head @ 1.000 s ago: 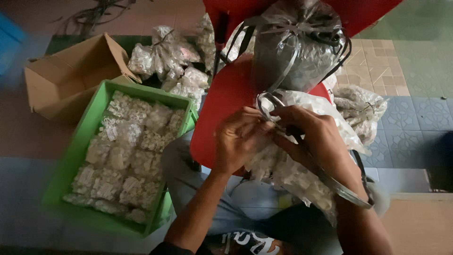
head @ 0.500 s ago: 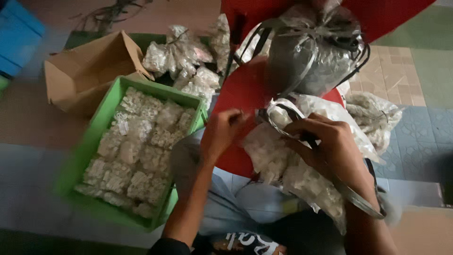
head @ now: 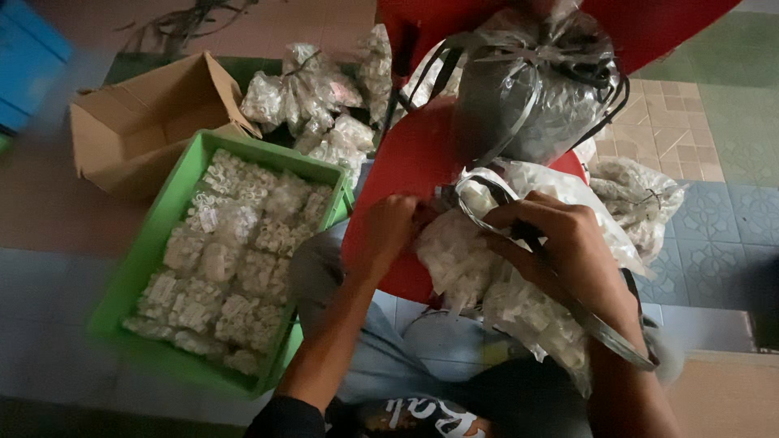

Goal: The person groups small white bags and ties them together with a black plastic strap using their hands.

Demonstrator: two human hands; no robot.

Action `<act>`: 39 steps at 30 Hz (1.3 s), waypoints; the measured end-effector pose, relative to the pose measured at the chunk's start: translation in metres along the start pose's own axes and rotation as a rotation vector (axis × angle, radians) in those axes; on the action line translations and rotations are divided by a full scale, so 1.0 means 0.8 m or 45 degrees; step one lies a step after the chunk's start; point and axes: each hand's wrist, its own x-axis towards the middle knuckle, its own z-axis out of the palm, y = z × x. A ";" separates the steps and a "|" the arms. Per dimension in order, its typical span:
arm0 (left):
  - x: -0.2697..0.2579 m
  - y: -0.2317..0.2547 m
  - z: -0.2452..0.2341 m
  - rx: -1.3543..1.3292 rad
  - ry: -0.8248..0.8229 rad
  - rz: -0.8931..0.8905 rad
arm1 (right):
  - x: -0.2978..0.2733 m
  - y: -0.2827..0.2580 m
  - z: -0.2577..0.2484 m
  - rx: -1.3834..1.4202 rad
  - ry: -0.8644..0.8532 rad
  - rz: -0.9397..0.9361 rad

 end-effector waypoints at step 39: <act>-0.084 0.151 -0.126 -0.971 0.402 0.746 | 0.034 -0.033 -0.078 -0.056 0.083 -0.413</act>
